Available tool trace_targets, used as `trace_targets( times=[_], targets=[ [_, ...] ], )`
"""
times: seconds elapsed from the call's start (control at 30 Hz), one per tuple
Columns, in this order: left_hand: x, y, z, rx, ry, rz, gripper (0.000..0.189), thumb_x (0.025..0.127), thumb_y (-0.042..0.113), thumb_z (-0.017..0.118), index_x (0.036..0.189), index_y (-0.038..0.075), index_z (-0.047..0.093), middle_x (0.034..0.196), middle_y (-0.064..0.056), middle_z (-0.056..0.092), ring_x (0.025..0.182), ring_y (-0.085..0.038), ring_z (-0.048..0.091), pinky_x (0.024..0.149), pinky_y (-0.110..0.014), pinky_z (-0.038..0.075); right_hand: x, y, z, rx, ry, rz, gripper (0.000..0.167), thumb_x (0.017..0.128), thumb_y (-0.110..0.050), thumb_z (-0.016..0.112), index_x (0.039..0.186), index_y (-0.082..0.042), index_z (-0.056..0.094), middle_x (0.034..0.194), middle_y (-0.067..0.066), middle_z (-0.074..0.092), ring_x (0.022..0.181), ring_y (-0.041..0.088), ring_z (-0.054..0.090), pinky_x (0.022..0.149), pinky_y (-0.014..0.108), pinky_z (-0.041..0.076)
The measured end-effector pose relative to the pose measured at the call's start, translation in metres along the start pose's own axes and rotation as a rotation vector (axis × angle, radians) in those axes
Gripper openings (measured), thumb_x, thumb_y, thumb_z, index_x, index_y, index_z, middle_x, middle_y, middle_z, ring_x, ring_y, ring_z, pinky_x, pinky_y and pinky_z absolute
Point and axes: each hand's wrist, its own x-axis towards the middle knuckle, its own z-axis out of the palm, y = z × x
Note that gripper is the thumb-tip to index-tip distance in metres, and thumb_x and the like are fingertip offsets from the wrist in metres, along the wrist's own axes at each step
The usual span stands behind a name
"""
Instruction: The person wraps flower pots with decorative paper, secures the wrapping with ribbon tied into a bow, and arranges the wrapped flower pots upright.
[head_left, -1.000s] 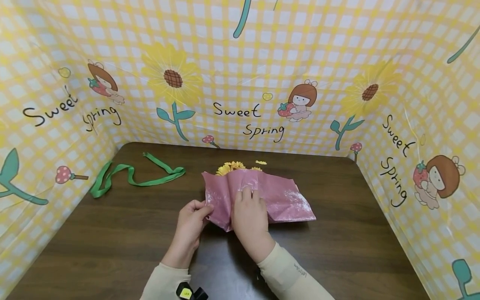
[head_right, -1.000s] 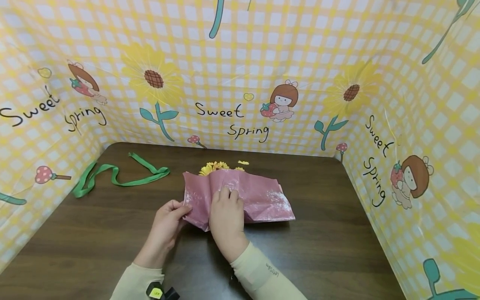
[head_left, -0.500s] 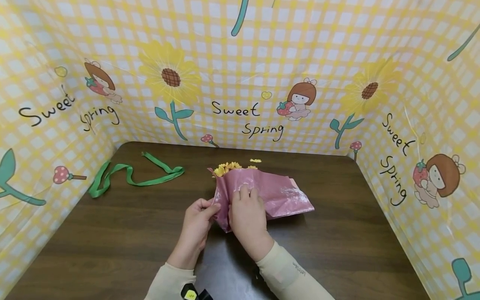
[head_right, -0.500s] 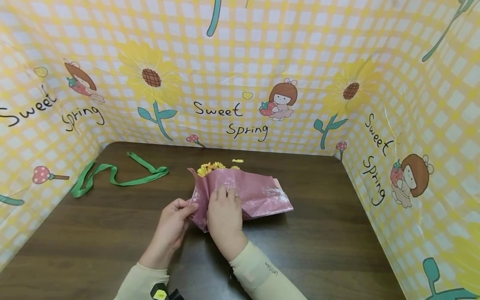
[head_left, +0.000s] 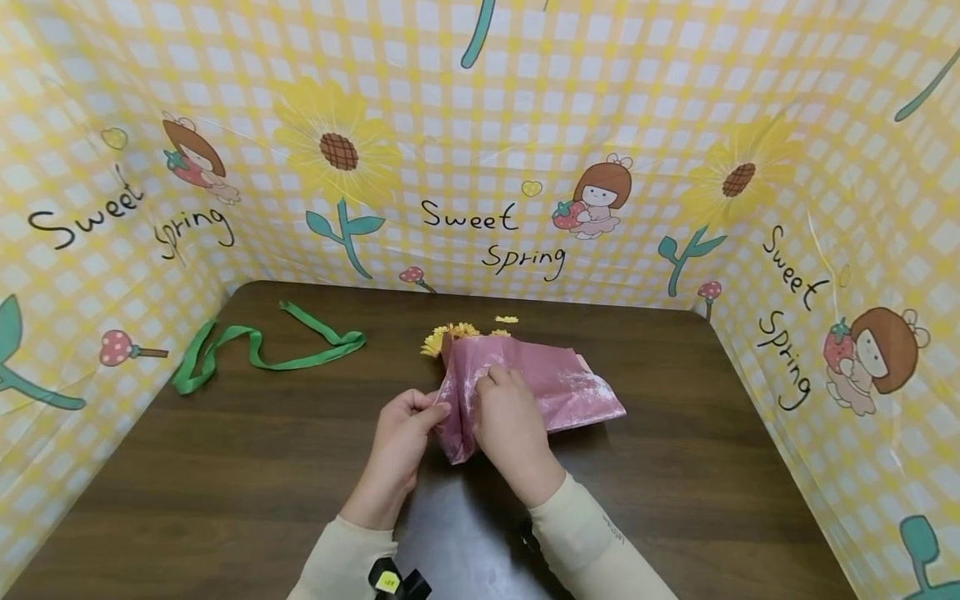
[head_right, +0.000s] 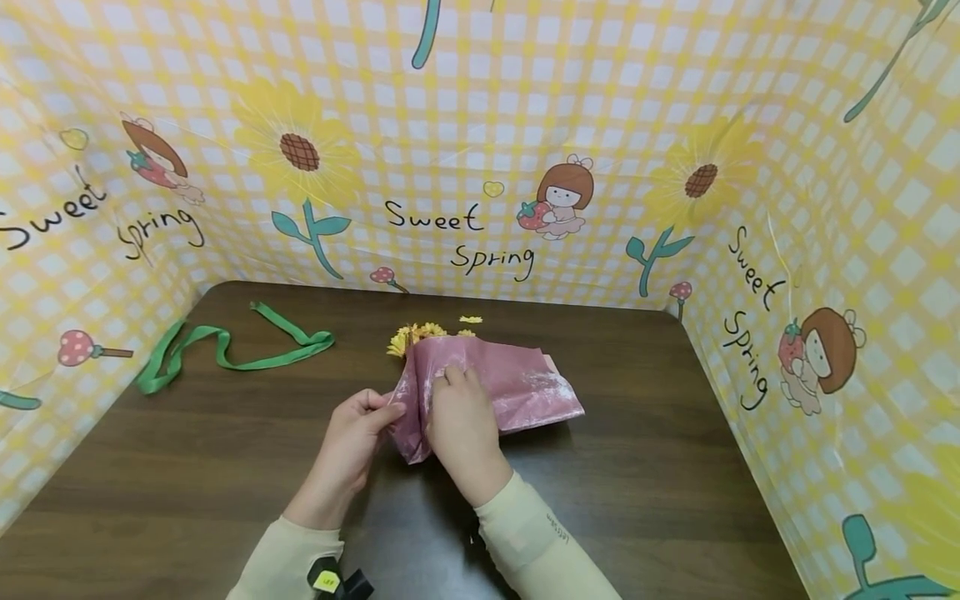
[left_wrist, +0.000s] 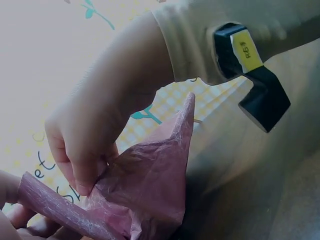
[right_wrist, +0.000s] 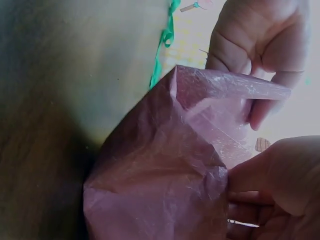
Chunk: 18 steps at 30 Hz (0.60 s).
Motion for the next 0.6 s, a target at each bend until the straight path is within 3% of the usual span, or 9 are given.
trace_targets(
  times=[0.1, 0.2, 0.4, 0.6],
  targets=[
    [0.0, 0.003, 0.002, 0.054, -0.011, 0.023, 0.018, 0.088, -0.003, 0.072, 0.077, 0.001, 0.058, 0.108, -0.02, 0.072, 0.089, -0.012, 0.061, 0.069, -0.023, 0.052, 0.002, 0.003, -0.002, 0.068, 0.019, 0.019, 0.004, 0.084, -0.011, 0.077, 0.085, -0.008, 0.075, 0.085, 0.002, 0.06, 0.079, 0.025, 0.062, 0.068, 0.038, 0.057],
    [0.001, 0.007, 0.004, 0.101, -0.028, 0.045, 0.018, 0.088, -0.003, 0.073, 0.077, 0.0, 0.058, 0.101, -0.016, 0.071, 0.084, -0.013, 0.061, 0.065, -0.024, 0.052, 0.004, 0.005, -0.003, 0.121, 0.039, 0.039, 0.004, 0.086, -0.012, 0.078, 0.083, -0.01, 0.077, 0.082, 0.001, 0.061, 0.077, 0.022, 0.063, 0.068, 0.037, 0.056],
    [0.001, 0.014, 0.012, 0.187, -0.081, 0.093, 0.015, 0.087, -0.006, 0.071, 0.078, -0.002, 0.059, 0.116, -0.025, 0.072, 0.103, -0.026, 0.07, 0.067, -0.022, 0.054, 0.005, 0.007, -0.002, 0.167, 0.063, 0.044, 0.004, 0.084, -0.014, 0.083, 0.082, -0.012, 0.079, 0.081, -0.001, 0.063, 0.078, 0.021, 0.064, 0.069, 0.036, 0.056],
    [0.002, 0.017, 0.021, 0.351, -0.089, 0.169, 0.012, 0.084, -0.002, 0.072, 0.076, 0.001, 0.065, 0.114, -0.017, 0.075, 0.107, -0.027, 0.069, 0.073, -0.024, 0.054, 0.005, 0.012, 0.0, 0.192, 0.06, 0.063, 0.005, 0.083, -0.013, 0.083, 0.08, -0.013, 0.079, 0.081, -0.002, 0.063, 0.077, 0.019, 0.064, 0.069, 0.035, 0.054]
  ],
)
